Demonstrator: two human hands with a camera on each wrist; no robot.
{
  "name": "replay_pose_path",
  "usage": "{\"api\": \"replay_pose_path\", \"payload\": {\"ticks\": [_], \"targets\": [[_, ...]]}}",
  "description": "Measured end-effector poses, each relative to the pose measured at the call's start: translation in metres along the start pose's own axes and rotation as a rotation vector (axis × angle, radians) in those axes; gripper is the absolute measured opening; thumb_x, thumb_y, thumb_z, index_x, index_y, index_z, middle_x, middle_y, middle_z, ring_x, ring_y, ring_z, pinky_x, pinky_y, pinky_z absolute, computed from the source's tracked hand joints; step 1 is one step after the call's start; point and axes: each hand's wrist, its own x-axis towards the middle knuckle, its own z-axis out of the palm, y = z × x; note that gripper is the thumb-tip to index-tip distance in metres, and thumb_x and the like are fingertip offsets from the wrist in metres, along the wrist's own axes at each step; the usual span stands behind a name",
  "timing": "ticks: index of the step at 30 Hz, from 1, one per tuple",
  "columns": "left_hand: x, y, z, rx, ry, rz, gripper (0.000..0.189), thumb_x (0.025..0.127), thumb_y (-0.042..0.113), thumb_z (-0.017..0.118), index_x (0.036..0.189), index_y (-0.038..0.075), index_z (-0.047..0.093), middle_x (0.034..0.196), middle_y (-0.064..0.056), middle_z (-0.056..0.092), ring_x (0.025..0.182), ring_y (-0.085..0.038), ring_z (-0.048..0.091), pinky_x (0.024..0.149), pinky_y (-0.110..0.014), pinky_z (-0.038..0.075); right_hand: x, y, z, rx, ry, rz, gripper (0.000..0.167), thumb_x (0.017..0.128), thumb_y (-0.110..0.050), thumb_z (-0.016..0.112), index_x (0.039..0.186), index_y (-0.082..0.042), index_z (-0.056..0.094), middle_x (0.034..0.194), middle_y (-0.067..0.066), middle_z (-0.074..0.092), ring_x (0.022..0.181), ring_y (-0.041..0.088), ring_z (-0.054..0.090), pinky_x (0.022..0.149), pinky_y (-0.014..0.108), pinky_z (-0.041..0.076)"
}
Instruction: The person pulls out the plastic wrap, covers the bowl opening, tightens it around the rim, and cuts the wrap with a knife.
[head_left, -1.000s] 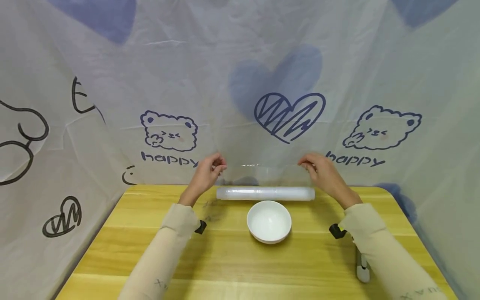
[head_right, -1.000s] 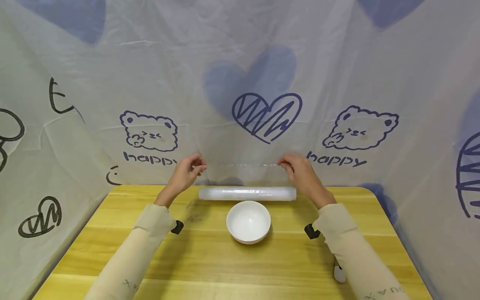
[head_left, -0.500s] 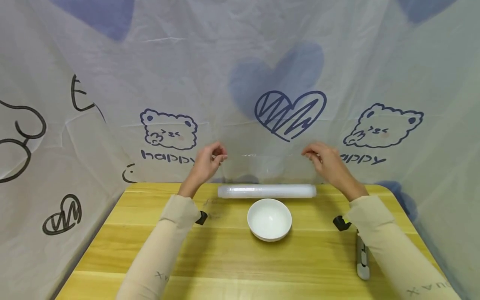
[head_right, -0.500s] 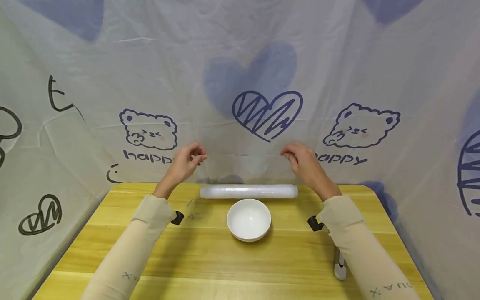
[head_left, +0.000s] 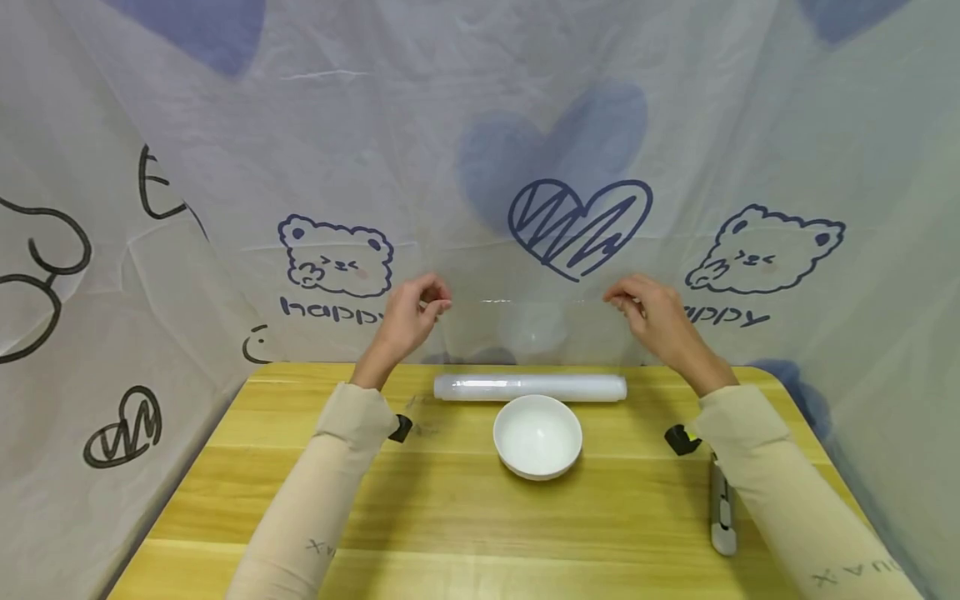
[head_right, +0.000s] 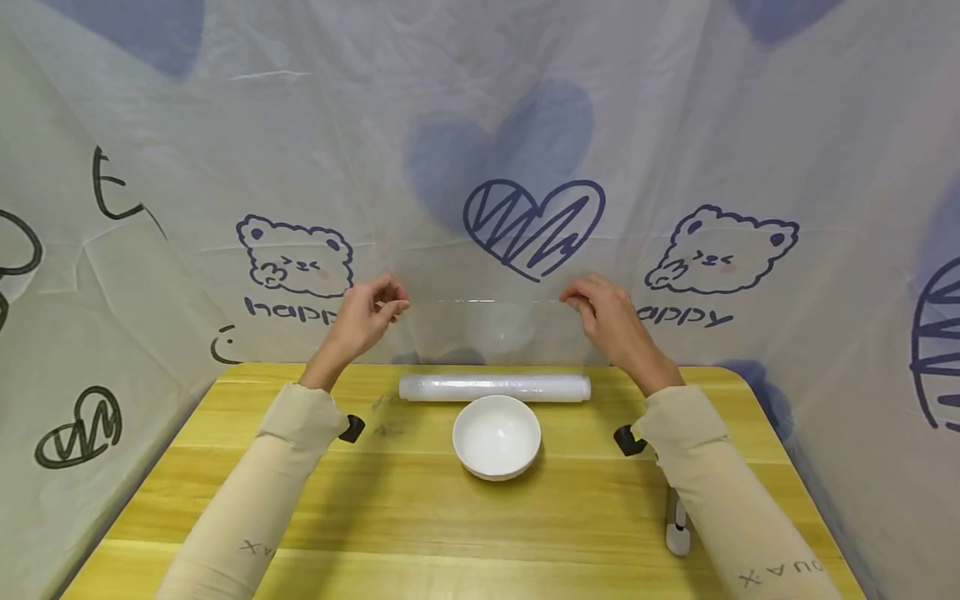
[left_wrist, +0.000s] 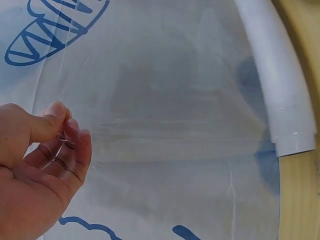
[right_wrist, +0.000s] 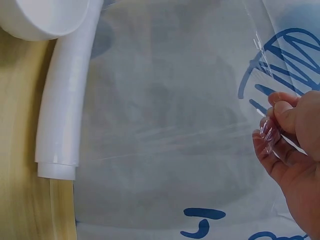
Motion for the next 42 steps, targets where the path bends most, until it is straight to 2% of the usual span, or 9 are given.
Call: {"api": "replay_pose_path", "payload": {"ticks": [5, 13, 24, 30, 35, 42], "targets": [[-0.003, 0.003, -0.002, 0.031, 0.016, -0.005, 0.008, 0.097, -0.005, 0.066, 0.09, -0.001, 0.065, 0.087, -0.018, 0.069, 0.077, -0.028, 0.063, 0.062, -0.028, 0.055, -0.002, -0.003, 0.0, -0.008, -0.002, 0.002, 0.015, 0.099, 0.008, 0.06, 0.103, 0.002, 0.073, 0.101, 0.014, 0.071, 0.086, 0.026, 0.066, 0.071, 0.039, 0.058], [-0.012, 0.013, -0.008, 0.014, -0.014, 0.048, 0.008, 0.097, -0.004, 0.066, 0.09, 0.0, 0.064, 0.087, -0.017, 0.069, 0.078, -0.03, 0.065, 0.065, -0.03, 0.057, -0.011, -0.012, -0.01, -0.032, 0.037, -0.003, 0.015, 0.098, 0.007, 0.063, 0.103, -0.002, 0.074, 0.1, 0.009, 0.071, 0.083, 0.02, 0.063, 0.069, 0.021, 0.049], [-0.046, 0.026, -0.015, 0.016, -0.033, 0.066, 0.009, 0.098, -0.003, 0.066, 0.091, 0.003, 0.065, 0.087, -0.008, 0.069, 0.078, -0.021, 0.064, 0.067, -0.034, 0.059, -0.04, -0.037, -0.019, -0.033, 0.02, -0.051, 0.019, 0.097, 0.009, 0.063, 0.105, -0.004, 0.074, 0.098, 0.006, 0.069, 0.081, 0.015, 0.06, 0.07, 0.018, 0.048], [-0.065, 0.03, -0.014, 0.016, -0.026, 0.088, 0.011, 0.097, -0.002, 0.067, 0.091, 0.006, 0.064, 0.088, -0.007, 0.069, 0.082, -0.022, 0.066, 0.069, -0.038, 0.059, -0.056, -0.046, -0.02, -0.044, 0.029, -0.08, 0.022, 0.093, 0.012, 0.066, 0.103, -0.005, 0.074, 0.097, 0.006, 0.069, 0.08, 0.012, 0.06, 0.067, 0.017, 0.047], [-0.081, 0.034, -0.012, 0.023, -0.026, 0.126, 0.01, 0.097, -0.002, 0.068, 0.092, 0.006, 0.066, 0.091, -0.006, 0.069, 0.085, -0.019, 0.065, 0.071, -0.039, 0.059, -0.076, -0.052, -0.02, -0.002, 0.049, -0.108, 0.026, 0.09, 0.016, 0.068, 0.102, -0.006, 0.074, 0.095, 0.005, 0.068, 0.077, 0.009, 0.057, 0.065, 0.014, 0.045], [-0.108, 0.035, -0.009, 0.012, -0.048, 0.15, 0.014, 0.095, -0.002, 0.07, 0.09, 0.01, 0.065, 0.09, 0.001, 0.068, 0.087, -0.016, 0.065, 0.071, -0.035, 0.059, -0.107, -0.064, -0.018, 0.03, 0.055, -0.11, 0.03, 0.087, 0.017, 0.07, 0.103, -0.009, 0.074, 0.1, 0.001, 0.068, 0.082, 0.01, 0.06, 0.068, 0.014, 0.047]]}}
